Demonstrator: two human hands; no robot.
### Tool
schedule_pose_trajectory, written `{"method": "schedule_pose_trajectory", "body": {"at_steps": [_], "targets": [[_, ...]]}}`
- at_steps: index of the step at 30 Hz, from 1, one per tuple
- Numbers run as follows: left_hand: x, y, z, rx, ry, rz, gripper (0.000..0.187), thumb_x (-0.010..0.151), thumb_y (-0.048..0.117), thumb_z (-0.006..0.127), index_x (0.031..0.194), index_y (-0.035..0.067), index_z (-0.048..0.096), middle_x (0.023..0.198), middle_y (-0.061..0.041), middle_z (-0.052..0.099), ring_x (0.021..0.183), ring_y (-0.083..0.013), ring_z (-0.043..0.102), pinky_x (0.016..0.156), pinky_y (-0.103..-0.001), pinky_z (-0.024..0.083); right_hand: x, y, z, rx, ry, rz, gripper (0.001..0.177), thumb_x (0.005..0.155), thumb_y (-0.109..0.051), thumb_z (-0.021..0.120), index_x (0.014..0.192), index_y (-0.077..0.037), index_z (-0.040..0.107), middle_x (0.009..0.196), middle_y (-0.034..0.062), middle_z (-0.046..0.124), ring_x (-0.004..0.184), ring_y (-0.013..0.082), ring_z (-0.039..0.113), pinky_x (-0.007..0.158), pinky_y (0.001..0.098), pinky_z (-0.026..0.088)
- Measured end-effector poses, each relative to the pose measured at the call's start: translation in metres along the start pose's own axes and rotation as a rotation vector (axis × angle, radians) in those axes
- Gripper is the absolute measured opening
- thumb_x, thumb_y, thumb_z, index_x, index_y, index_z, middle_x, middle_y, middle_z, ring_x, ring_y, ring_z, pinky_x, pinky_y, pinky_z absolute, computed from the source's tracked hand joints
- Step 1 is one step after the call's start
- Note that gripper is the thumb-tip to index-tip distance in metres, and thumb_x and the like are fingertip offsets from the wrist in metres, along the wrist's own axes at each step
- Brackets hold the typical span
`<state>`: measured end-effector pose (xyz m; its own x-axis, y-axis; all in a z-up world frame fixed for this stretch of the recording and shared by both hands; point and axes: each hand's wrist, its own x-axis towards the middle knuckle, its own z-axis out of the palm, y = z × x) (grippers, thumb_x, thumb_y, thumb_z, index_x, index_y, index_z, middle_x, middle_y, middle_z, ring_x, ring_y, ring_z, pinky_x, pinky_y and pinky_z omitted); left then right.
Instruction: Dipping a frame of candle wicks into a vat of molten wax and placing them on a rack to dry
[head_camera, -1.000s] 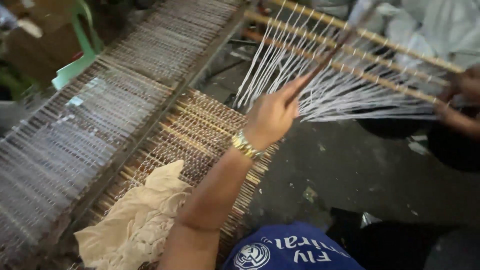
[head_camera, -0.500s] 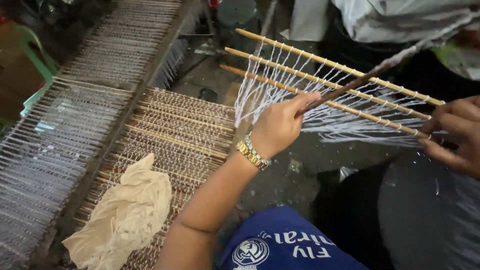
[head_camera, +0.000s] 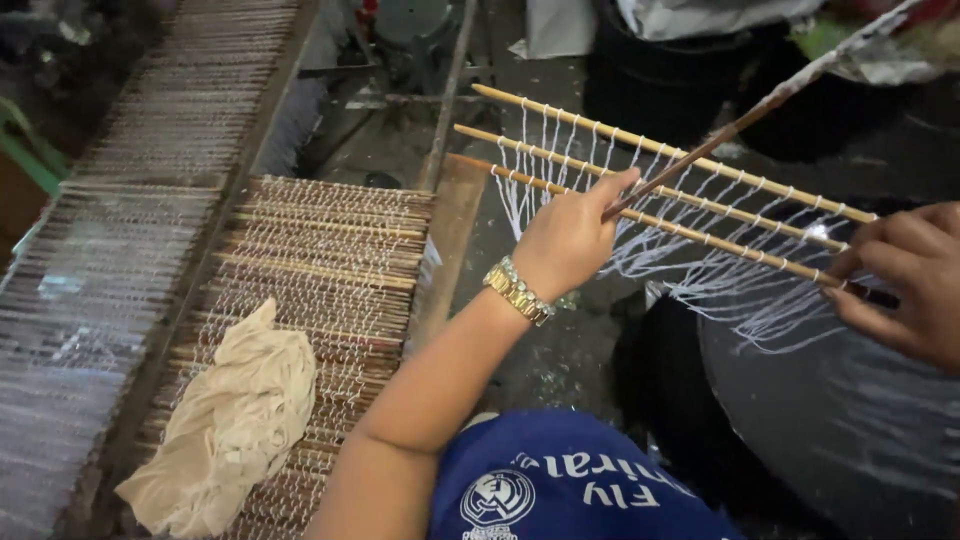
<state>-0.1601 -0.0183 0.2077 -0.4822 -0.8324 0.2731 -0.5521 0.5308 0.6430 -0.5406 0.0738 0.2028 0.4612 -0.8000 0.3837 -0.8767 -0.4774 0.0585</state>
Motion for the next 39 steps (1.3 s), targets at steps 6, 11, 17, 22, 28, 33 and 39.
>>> {"method": "schedule_pose_trajectory", "body": {"at_steps": [6,11,17,22,28,33,39], "targets": [[0.008,0.011,0.008,0.055,-0.080,0.202,0.065,0.087,0.005,0.045,0.150,0.019,0.048,0.075,-0.010,0.070,0.054,-0.0297,0.062,0.045,-0.044,0.044,-0.020,-0.032,-0.022,-0.271,-0.057,0.084,0.015,0.086,-0.045,0.073,0.092,-0.032,0.072,0.102,-0.0095,0.069,0.106,0.0217,0.066,0.104,0.0394,0.048],[0.020,0.018,0.029,-0.037,-0.202,0.380,0.064,0.085,0.007,0.047,0.148,0.016,0.051,0.084,-0.012,0.077,0.060,-0.0349,0.068,0.047,-0.050,0.046,-0.023,-0.064,-0.035,-0.449,-0.136,0.272,0.027,0.087,-0.056,0.067,0.094,-0.030,0.066,0.101,-0.0096,0.065,0.093,0.0243,0.061,0.086,0.0415,0.049],[0.050,0.013,0.042,-0.115,-0.344,0.429,0.057,0.090,0.004,0.047,0.146,0.012,0.053,0.074,-0.008,0.074,0.044,-0.0246,0.057,0.037,-0.039,0.037,-0.024,-0.089,-0.036,-0.365,-0.200,0.442,0.021,0.085,-0.045,0.072,0.099,-0.030,0.071,0.106,-0.0058,0.068,0.092,0.0273,0.060,0.090,0.0403,0.049],[0.065,0.014,0.063,-0.172,-0.463,0.531,0.063,0.088,0.005,0.046,0.150,0.019,0.047,0.108,-0.012,0.080,0.068,-0.0302,0.073,0.047,-0.043,0.050,-0.027,-0.116,-0.033,-0.352,-0.137,0.601,0.021,0.087,-0.044,0.072,0.098,-0.026,0.071,0.104,-0.0063,0.068,0.099,0.0270,0.058,0.095,0.0407,0.047],[0.066,0.034,0.092,-0.164,-0.520,0.731,0.064,0.090,0.003,0.052,0.151,0.024,0.048,0.069,-0.005,0.070,0.047,-0.0248,0.054,0.039,-0.040,0.032,-0.015,-0.136,-0.049,-0.218,0.020,0.626,0.013,0.085,-0.021,0.076,0.094,-0.012,0.075,0.097,0.0037,0.074,0.096,0.0288,0.069,0.087,0.0457,0.051],[0.065,0.057,0.119,-0.134,-0.585,0.777,0.066,0.090,0.005,0.055,0.154,0.019,0.043,0.062,-0.006,0.066,0.045,-0.0241,0.054,0.038,-0.040,0.035,-0.043,-0.140,-0.058,-0.228,-0.043,0.734,0.013,0.088,-0.025,0.073,0.093,-0.013,0.073,0.089,0.0036,0.072,0.088,0.0289,0.068,0.080,0.0462,0.051],[0.041,0.067,0.129,-0.283,-0.701,0.789,0.078,0.094,0.003,0.055,0.161,0.027,0.025,0.096,-0.002,0.075,0.046,-0.0109,0.049,0.038,-0.026,0.036,-0.136,-0.107,-0.046,-0.336,-0.178,0.847,0.020,0.082,-0.033,0.072,0.090,-0.016,0.066,0.094,0.0022,0.067,0.092,0.0303,0.063,0.091,0.0457,0.047]]}}
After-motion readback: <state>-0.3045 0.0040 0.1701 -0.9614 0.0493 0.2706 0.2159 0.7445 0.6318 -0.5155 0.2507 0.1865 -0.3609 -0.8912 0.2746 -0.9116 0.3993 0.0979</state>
